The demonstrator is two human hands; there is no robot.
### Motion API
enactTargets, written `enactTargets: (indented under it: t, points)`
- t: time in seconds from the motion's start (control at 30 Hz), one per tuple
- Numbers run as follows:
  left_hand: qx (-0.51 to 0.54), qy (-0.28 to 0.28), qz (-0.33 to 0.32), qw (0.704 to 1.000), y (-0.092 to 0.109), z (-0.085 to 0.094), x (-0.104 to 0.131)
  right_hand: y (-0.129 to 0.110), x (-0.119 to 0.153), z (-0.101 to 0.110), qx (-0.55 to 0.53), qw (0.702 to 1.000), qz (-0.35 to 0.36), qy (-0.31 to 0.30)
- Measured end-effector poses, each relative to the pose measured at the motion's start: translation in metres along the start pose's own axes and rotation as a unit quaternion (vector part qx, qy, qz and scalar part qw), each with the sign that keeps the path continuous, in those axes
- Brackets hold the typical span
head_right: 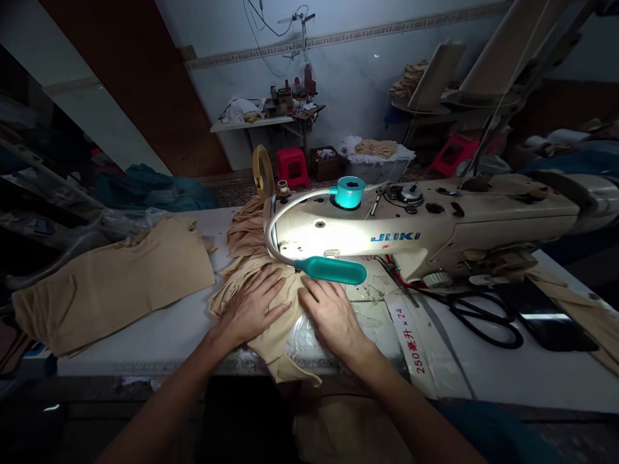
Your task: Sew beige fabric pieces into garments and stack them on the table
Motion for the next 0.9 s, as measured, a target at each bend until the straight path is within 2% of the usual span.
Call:
enactTargets:
  t: [0.1, 0.17, 0.3, 0.5, 0.57, 0.73, 0.9]
  points:
    - [0.063, 0.001, -0.058, 0.996, 0.026, 0.006, 0.000, -0.011, 0.014, 0.005, -0.022, 1.000, 0.016, 0.000]
    - [0.076, -0.003, -0.045, 0.996, 0.034, 0.004, -0.001, -0.012, 0.023, 0.007, -0.038, 0.999, 0.005, -0.008]
    - [0.074, 0.001, -0.008, 0.997, 0.038, -0.005, -0.004, -0.009, 0.030, 0.008, -0.046, 0.999, -0.014, -0.020]
    - [0.173, 0.072, 0.020, 0.982, 0.036, -0.002, -0.008, -0.012, 0.030, 0.005, -0.048, 0.999, 0.006, -0.022]
    - [0.167, 0.064, 0.022, 0.984, 0.036, -0.003, -0.009, -0.013, 0.031, 0.005, -0.051, 0.998, 0.008, -0.019]
    - [0.083, 0.013, -0.035, 0.996, 0.044, -0.006, -0.007, -0.013, 0.032, 0.005, -0.061, 0.998, 0.002, -0.017]
    - [0.073, 0.010, -0.022, 0.997, 0.043, -0.008, -0.006, -0.013, 0.032, 0.005, -0.060, 0.998, 0.002, -0.011]
Point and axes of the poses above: each hand's wrist, its own x-axis away from the middle knuckle, its own z-axis out of the back of the hand, y = z × x, the point moved 7 cm from there along -x, towards the middle knuckle, and after that the axes turned 3 degrees about -z, right-handed, at the moved point
